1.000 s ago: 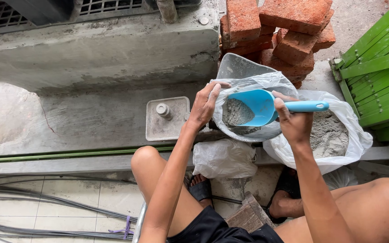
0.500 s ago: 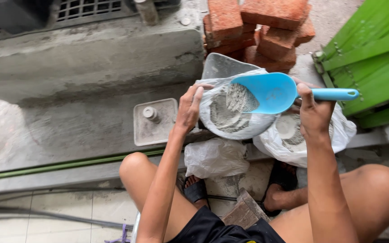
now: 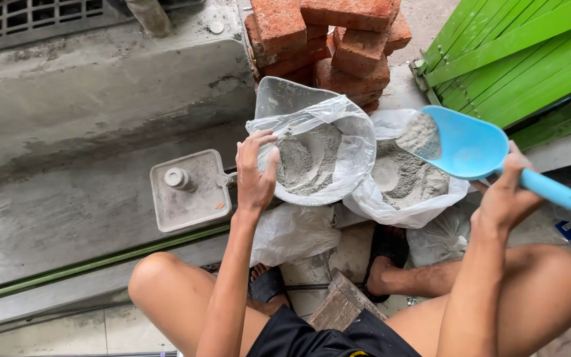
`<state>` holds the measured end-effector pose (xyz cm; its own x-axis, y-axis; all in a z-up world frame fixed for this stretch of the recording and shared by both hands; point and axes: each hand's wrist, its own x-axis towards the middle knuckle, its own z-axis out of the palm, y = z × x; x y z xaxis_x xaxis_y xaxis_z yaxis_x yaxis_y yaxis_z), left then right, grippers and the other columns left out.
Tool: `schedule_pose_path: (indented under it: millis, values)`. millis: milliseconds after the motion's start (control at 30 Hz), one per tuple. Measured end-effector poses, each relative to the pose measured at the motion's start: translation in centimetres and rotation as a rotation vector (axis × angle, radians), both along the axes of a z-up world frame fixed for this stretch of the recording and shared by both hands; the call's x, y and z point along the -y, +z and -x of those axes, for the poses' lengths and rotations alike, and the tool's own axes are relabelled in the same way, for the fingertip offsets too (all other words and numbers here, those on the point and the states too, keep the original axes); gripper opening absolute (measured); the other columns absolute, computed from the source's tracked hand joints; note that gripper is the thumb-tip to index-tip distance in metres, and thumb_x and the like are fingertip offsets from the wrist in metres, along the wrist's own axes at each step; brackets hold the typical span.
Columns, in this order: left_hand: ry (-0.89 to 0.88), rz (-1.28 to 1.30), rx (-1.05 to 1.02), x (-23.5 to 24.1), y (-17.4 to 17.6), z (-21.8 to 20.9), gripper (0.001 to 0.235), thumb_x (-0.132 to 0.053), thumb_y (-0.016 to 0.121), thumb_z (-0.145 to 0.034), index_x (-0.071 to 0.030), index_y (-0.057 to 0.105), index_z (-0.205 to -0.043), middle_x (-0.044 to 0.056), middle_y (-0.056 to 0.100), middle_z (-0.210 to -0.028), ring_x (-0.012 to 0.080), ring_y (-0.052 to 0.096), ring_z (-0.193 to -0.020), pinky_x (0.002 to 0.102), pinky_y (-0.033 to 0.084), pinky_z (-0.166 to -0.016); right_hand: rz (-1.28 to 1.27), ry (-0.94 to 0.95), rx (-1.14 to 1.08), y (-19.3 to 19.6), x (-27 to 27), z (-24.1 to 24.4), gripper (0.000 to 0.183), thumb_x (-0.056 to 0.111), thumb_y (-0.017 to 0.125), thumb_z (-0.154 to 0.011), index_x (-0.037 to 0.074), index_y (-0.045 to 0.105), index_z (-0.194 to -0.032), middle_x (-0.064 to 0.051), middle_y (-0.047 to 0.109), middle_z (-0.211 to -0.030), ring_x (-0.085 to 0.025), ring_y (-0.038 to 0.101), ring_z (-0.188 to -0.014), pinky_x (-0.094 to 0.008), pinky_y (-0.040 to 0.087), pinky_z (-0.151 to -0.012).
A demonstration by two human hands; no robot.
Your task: The person scoops gray powder from a large white bag into a smaller white bag using a blue scoop. They then fold and tie the smaller bag closed. The person repeats the scooping process to add more powder to the smaller bag.
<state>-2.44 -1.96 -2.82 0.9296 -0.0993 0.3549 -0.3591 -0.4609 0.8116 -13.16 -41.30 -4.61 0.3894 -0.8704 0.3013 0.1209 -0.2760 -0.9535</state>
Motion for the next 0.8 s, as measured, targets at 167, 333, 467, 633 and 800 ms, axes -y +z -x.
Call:
schedule_pose_path:
  millis: [167, 333, 467, 633, 800]
  values:
    - [0.046, 0.006, 0.013, 1.1, -0.6, 1.7, 0.023, -0.023, 0.057, -0.100, -0.016, 0.064, -0.121, 0.007, 0.058, -0.140, 0.0322, 0.048, -0.141, 0.065, 0.016, -0.123, 0.565, 0.146, -0.172, -5.1, -0.6, 1.5, 0.047, 0.030, 0.060, -0.115, -0.015, 0.069, -0.127, -0.032, 0.070, -0.124, -0.042, 0.068, -0.118, -0.051, 0.054, -0.102]
    - [0.140, 0.053, 0.062, 1.2, -0.9, 2.3, 0.035, -0.016, 0.060, -0.097, -0.009, 0.058, -0.131, 0.015, 0.045, -0.147, 0.0341, 0.045, -0.140, 0.054, 0.039, -0.116, 0.631, 0.305, -0.310, -5.6, -2.6, 2.8, 0.040, 0.025, 0.063, -0.113, -0.011, 0.072, -0.126, -0.030, 0.068, -0.131, -0.043, 0.066, -0.124, -0.051, 0.053, -0.102]
    - [0.275, 0.190, -0.063, 0.9, -1.2, 3.6, 0.050, -0.030, 0.059, -0.097, -0.009, 0.050, -0.141, 0.015, 0.043, -0.154, 0.0326, 0.044, -0.143, 0.053, 0.045, -0.111, 0.705, 0.066, -0.174, -5.8, -2.5, 3.9, 0.042, 0.023, 0.061, -0.117, -0.017, 0.069, -0.125, -0.034, 0.068, -0.128, -0.048, 0.067, -0.119, -0.055, 0.054, -0.100]
    - [0.322, 0.308, -0.287, 1.2, -2.0, 4.1, 0.069, -0.044, 0.054, -0.097, -0.004, 0.041, -0.151, 0.018, 0.046, -0.156, 0.0307, 0.043, -0.145, 0.041, 0.034, -0.118, 0.603, 0.064, -0.084, -8.4, -2.1, 3.2, 0.024, 0.004, 0.069, -0.112, -0.019, 0.069, -0.121, -0.036, 0.067, -0.126, -0.047, 0.067, -0.119, -0.054, 0.054, -0.103]
    - [0.318, 0.481, -0.775, 3.1, -0.9, 8.5, 0.087, -0.058, 0.037, -0.094, -0.010, 0.015, -0.163, 0.010, 0.016, -0.172, 0.0272, 0.013, -0.159, 0.046, 0.017, -0.125, 0.359, 0.053, -0.052, -11.1, -2.3, 5.1, 0.033, 0.016, 0.066, -0.113, -0.010, 0.064, -0.134, -0.024, 0.066, -0.130, -0.036, 0.062, -0.120, -0.049, 0.051, -0.103]
